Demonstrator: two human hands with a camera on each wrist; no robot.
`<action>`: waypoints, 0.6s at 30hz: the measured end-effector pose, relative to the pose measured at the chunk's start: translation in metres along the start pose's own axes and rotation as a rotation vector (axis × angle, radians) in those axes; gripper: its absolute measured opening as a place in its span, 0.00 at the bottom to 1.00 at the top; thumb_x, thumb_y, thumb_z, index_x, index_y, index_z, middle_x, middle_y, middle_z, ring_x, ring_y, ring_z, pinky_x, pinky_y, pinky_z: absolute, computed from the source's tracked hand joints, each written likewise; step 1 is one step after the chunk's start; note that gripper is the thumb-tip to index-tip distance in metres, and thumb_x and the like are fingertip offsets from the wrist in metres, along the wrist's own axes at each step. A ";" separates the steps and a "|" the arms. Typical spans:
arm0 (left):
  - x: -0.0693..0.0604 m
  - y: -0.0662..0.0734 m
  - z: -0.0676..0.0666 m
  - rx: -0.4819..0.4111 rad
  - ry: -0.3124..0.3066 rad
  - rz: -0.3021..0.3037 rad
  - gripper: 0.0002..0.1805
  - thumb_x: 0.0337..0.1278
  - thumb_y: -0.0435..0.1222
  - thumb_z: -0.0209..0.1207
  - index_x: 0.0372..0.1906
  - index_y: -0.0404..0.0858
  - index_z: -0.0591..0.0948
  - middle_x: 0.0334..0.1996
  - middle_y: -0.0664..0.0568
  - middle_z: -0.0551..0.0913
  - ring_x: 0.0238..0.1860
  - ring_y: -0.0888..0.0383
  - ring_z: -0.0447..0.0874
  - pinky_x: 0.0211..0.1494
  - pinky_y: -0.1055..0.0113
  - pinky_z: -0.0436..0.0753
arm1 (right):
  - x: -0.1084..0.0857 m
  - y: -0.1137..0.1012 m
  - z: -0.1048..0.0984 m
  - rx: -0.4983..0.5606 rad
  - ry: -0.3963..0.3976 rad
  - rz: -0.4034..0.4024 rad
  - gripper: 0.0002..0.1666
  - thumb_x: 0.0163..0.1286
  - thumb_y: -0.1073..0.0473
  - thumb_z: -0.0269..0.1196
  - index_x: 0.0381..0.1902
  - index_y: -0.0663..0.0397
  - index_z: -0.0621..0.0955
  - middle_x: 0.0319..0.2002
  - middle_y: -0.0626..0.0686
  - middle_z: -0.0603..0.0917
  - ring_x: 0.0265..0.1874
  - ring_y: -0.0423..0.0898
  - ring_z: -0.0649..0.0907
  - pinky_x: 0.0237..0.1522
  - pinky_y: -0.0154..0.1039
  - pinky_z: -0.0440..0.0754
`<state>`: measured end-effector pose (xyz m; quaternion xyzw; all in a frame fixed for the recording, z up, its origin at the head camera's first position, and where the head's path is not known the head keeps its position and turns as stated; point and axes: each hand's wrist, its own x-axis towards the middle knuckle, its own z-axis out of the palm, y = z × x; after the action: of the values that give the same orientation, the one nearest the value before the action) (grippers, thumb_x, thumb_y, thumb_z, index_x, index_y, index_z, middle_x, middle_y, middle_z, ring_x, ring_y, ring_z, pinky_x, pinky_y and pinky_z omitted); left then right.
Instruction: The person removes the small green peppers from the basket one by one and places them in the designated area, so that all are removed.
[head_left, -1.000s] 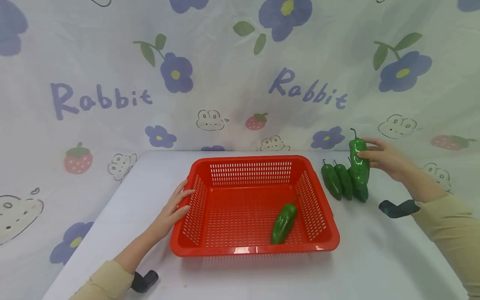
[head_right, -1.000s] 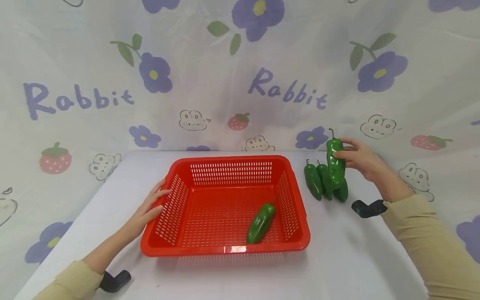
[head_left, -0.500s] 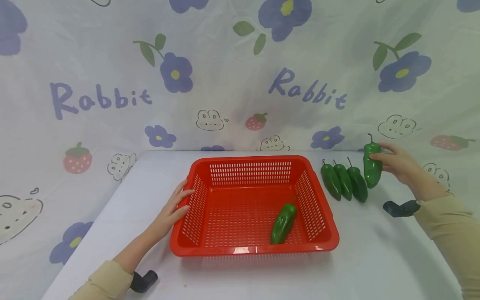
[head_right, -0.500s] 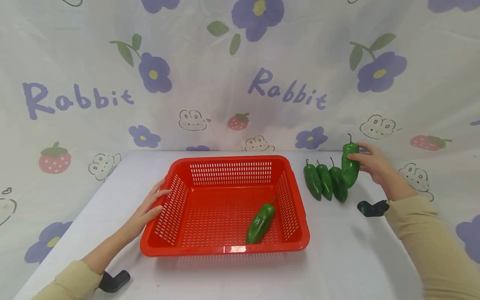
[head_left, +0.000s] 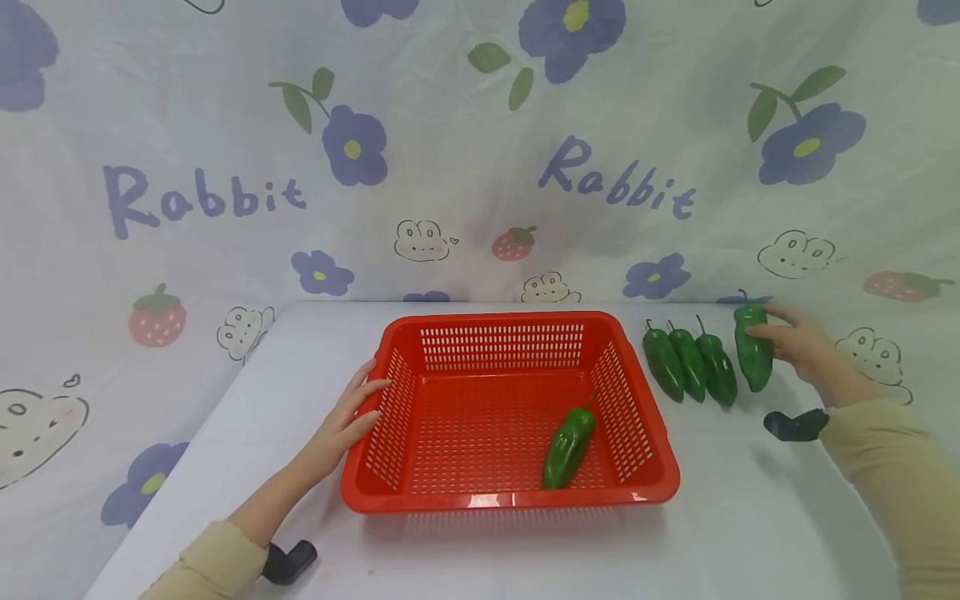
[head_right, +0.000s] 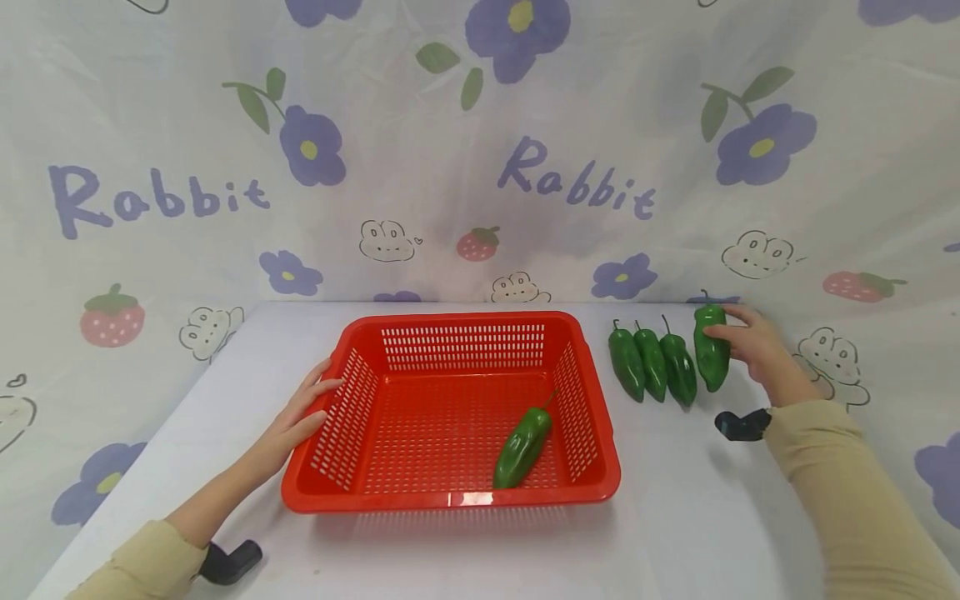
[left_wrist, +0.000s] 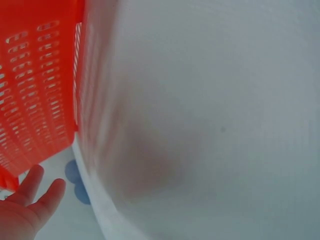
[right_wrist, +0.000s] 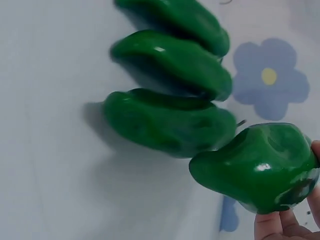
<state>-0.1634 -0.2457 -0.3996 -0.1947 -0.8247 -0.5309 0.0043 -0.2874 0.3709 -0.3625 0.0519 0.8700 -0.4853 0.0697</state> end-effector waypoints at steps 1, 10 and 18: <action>0.000 0.000 0.000 -0.001 0.000 0.000 0.23 0.63 0.33 0.45 0.63 0.33 0.61 0.71 0.43 0.40 0.61 0.48 0.56 0.44 0.71 0.80 | 0.000 0.002 0.001 0.010 0.005 0.005 0.46 0.70 0.50 0.49 0.69 0.66 0.37 0.65 0.77 0.46 0.58 0.70 0.64 0.61 0.61 0.59; -0.001 -0.002 0.000 -0.023 -0.001 -0.009 0.24 0.62 0.34 0.46 0.63 0.36 0.61 0.72 0.47 0.40 0.60 0.51 0.57 0.44 0.69 0.80 | 0.007 0.014 0.013 -0.012 0.149 0.030 0.43 0.68 0.49 0.51 0.69 0.66 0.46 0.65 0.76 0.50 0.61 0.73 0.57 0.60 0.65 0.58; -0.001 -0.003 0.000 -0.027 -0.001 -0.010 0.24 0.62 0.33 0.46 0.63 0.35 0.62 0.72 0.47 0.40 0.59 0.58 0.58 0.43 0.69 0.80 | 0.007 0.022 0.017 0.002 0.128 0.071 0.44 0.67 0.48 0.50 0.69 0.64 0.44 0.66 0.76 0.45 0.62 0.74 0.54 0.61 0.66 0.55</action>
<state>-0.1631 -0.2472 -0.4021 -0.1912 -0.8183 -0.5420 -0.0014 -0.2900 0.3685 -0.3914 0.1138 0.8699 -0.4790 0.0309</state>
